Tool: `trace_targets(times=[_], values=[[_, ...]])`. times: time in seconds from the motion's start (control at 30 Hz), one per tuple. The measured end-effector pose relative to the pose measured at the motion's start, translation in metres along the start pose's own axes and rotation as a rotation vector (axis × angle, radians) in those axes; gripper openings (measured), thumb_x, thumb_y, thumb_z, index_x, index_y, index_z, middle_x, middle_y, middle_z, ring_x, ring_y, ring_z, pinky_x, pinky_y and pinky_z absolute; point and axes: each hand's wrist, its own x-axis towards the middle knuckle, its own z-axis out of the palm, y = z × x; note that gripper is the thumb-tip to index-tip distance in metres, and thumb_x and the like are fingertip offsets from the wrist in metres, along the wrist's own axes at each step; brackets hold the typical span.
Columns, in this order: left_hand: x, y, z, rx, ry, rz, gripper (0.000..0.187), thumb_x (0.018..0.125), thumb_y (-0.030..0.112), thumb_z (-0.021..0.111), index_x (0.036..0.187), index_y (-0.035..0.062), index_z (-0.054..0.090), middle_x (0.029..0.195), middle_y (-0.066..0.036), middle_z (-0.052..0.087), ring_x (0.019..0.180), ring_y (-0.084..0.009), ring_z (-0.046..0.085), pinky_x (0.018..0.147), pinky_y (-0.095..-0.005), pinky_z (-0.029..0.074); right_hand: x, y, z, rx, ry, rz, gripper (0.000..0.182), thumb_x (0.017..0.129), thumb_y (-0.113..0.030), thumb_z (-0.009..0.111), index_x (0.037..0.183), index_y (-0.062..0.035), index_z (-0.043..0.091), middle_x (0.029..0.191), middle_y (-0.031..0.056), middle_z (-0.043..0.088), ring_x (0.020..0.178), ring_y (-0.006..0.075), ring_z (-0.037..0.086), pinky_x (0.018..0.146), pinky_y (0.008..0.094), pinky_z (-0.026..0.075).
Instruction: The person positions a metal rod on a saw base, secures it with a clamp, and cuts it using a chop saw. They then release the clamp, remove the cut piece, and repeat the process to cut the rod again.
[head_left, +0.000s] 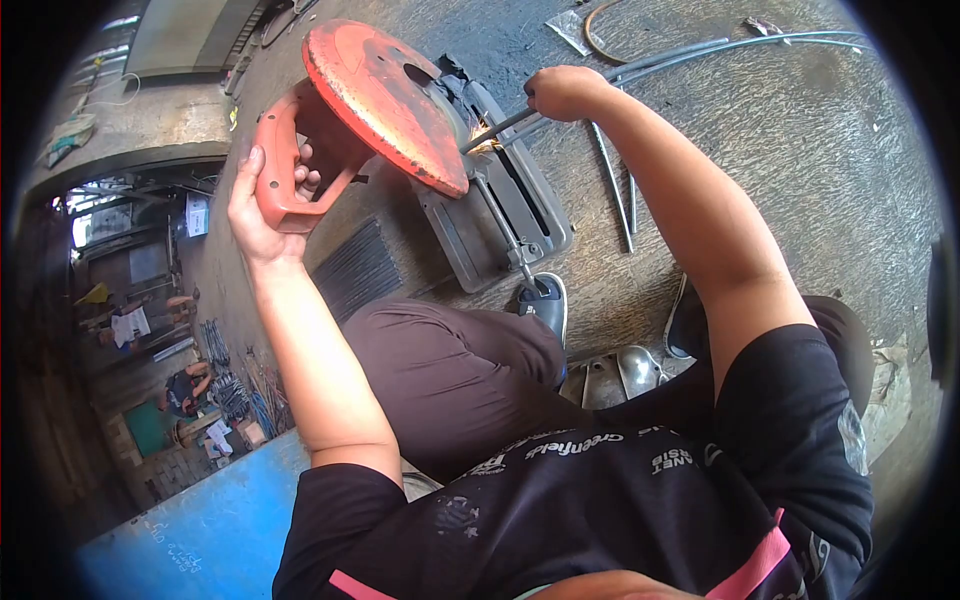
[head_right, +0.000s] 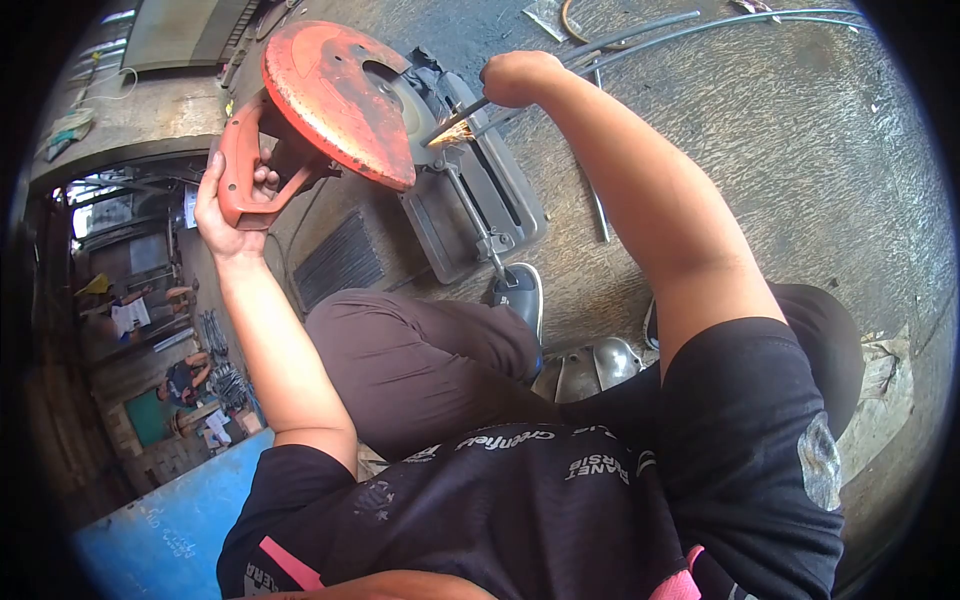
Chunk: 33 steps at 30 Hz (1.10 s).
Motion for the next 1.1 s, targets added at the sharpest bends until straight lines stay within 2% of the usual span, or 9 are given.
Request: trace_targets(times=[0.37,0.43,0.53,0.67,0.73,0.87,0.93,1.1], values=[[-0.004,0.002,0.003,-0.023,-0.043,-0.064,0.055,0.091,0.037,0.05,0.124,-0.0065,0.046,0.097,-0.018,0.059,0.08,-0.0205,0.058,0.079,-0.0362,0.051,-0.001,0.003,0.005,-0.002,0.003,-0.015,0.033,0.084,-0.022,0.048,0.108,-0.0103,0.067,0.111,0.0115,0.066,0.106,0.0295,0.061,0.09,0.0411,0.048],[-0.003,0.002,0.002,-0.029,-0.046,-0.083,0.056,0.09,0.038,0.05,0.124,-0.0063,0.046,0.098,-0.019,0.059,0.082,-0.0227,0.058,0.08,-0.0375,0.051,0.0,0.004,0.008,-0.014,0.022,-0.027,0.028,0.088,-0.026,0.051,0.107,-0.0097,0.065,0.105,0.0135,0.066,0.102,0.0313,0.062,0.087,0.0441,0.048],[-0.005,0.004,0.007,-0.014,-0.012,-0.096,0.05,0.089,0.038,0.05,0.117,-0.0037,0.052,0.095,-0.013,0.061,0.079,-0.0192,0.058,0.076,-0.0349,0.051,0.0,0.003,0.006,-0.004,0.016,-0.02,0.029,0.088,-0.026,0.051,0.107,-0.0091,0.065,0.105,0.0138,0.066,0.102,0.0312,0.062,0.088,0.044,0.048],[-0.005,0.004,0.009,-0.018,0.002,-0.102,0.05,0.089,0.038,0.05,0.116,-0.0039,0.053,0.094,-0.013,0.061,0.079,-0.0193,0.058,0.076,-0.0347,0.051,-0.003,0.002,0.003,0.0,0.02,-0.029,0.029,0.088,-0.025,0.05,0.107,-0.0087,0.065,0.105,0.0139,0.066,0.102,0.0312,0.062,0.088,0.044,0.048],[-0.005,0.004,0.008,-0.027,0.0,-0.107,0.05,0.089,0.038,0.05,0.115,-0.0043,0.053,0.094,-0.013,0.061,0.079,-0.0193,0.058,0.076,-0.0345,0.051,-0.004,0.0,0.002,-0.012,0.008,-0.006,0.032,0.084,-0.023,0.048,0.106,-0.0105,0.068,0.111,0.0109,0.066,0.105,0.0288,0.061,0.089,0.0406,0.048],[-0.005,0.004,0.009,-0.019,0.0,-0.102,0.05,0.088,0.038,0.05,0.115,-0.0044,0.053,0.094,-0.013,0.061,0.079,-0.0192,0.058,0.076,-0.0343,0.052,-0.005,0.0,0.001,-0.015,-0.003,0.0,0.032,0.084,-0.023,0.048,0.107,-0.0107,0.068,0.111,0.0108,0.066,0.105,0.0291,0.061,0.089,0.0407,0.048],[-0.005,0.004,0.009,-0.011,0.017,-0.104,0.051,0.088,0.039,0.05,0.115,-0.0044,0.054,0.094,-0.013,0.061,0.078,-0.019,0.058,0.076,-0.0342,0.052,-0.005,0.001,0.001,-0.004,0.009,-0.017,0.028,0.089,-0.026,0.051,0.107,-0.0104,0.065,0.105,0.0133,0.066,0.102,0.0312,0.062,0.087,0.0439,0.048],[-0.005,0.004,0.01,-0.011,0.012,-0.096,0.051,0.087,0.039,0.051,0.114,-0.0045,0.054,0.092,-0.013,0.061,0.077,-0.0188,0.058,0.076,-0.0342,0.052,-0.003,0.0,0.0,-0.007,0.001,0.004,0.03,0.087,-0.025,0.049,0.108,-0.011,0.066,0.108,0.0121,0.066,0.104,0.0301,0.061,0.088,0.0426,0.048]])
